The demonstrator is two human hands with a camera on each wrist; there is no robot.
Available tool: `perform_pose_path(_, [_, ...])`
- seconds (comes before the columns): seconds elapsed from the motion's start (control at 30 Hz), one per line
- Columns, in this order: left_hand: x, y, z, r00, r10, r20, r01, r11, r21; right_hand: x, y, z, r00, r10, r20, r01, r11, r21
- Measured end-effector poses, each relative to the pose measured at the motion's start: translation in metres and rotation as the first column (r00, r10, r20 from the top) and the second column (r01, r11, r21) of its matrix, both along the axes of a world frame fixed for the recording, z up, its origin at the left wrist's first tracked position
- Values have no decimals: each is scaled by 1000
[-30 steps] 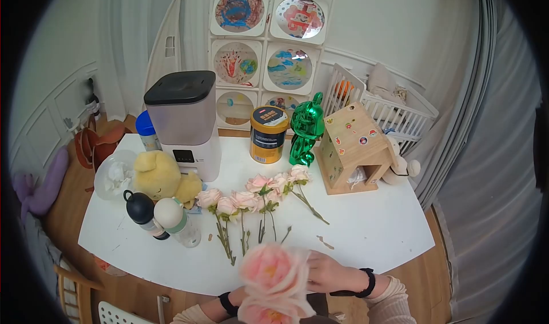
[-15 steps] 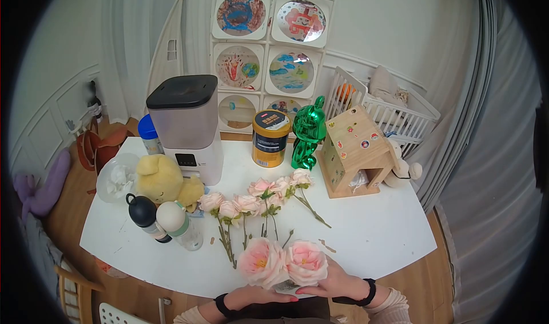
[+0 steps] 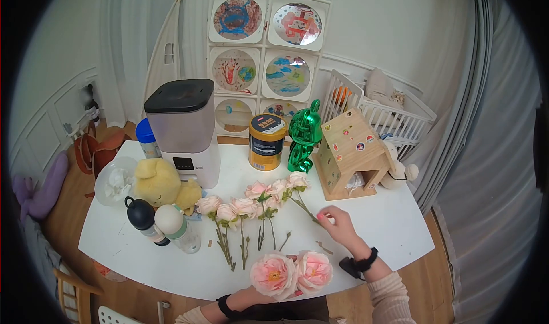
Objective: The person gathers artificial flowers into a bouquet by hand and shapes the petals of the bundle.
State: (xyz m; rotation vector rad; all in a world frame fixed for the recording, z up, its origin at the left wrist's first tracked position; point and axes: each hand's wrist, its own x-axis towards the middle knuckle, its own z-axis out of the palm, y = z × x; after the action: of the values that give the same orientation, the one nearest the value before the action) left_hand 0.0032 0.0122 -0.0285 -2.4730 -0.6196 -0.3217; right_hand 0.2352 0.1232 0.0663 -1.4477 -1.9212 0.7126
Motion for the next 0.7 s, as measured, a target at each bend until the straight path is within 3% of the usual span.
perform_pose_path(0.07, [-2,-3,34,993,-64,98,66,998,-16,2,45,-38,952,-15,305,-26,991,130])
perform_pose_path(0.1, [-3,-3,35,994,-58,95,59,998,-13,-3,56,-46,953,-10,302,-32,990,134])
perform_pose_path(0.17, [-3,-4,36,985,-53,167,70,993,-97,-19,74,-58,839,-39,543,-19,995,101])
perform_pose_path(0.3, [-3,-7,37,949,-17,314,102,961,-258,-46,101,-74,837,-2,547,-43,997,71])
perform_pose_path(0.37, [-3,-7,38,923,-9,384,148,931,-334,-53,107,-76,811,-6,584,27,999,-27])
perform_pose_path(0.5, [-3,-6,39,851,7,525,282,836,-470,-43,104,-70,765,103,636,-6,988,-152])
perform_pose_path(0.7, [-4,-7,42,696,134,705,480,644,-596,-11,74,-55,888,145,437,-75,982,-174])
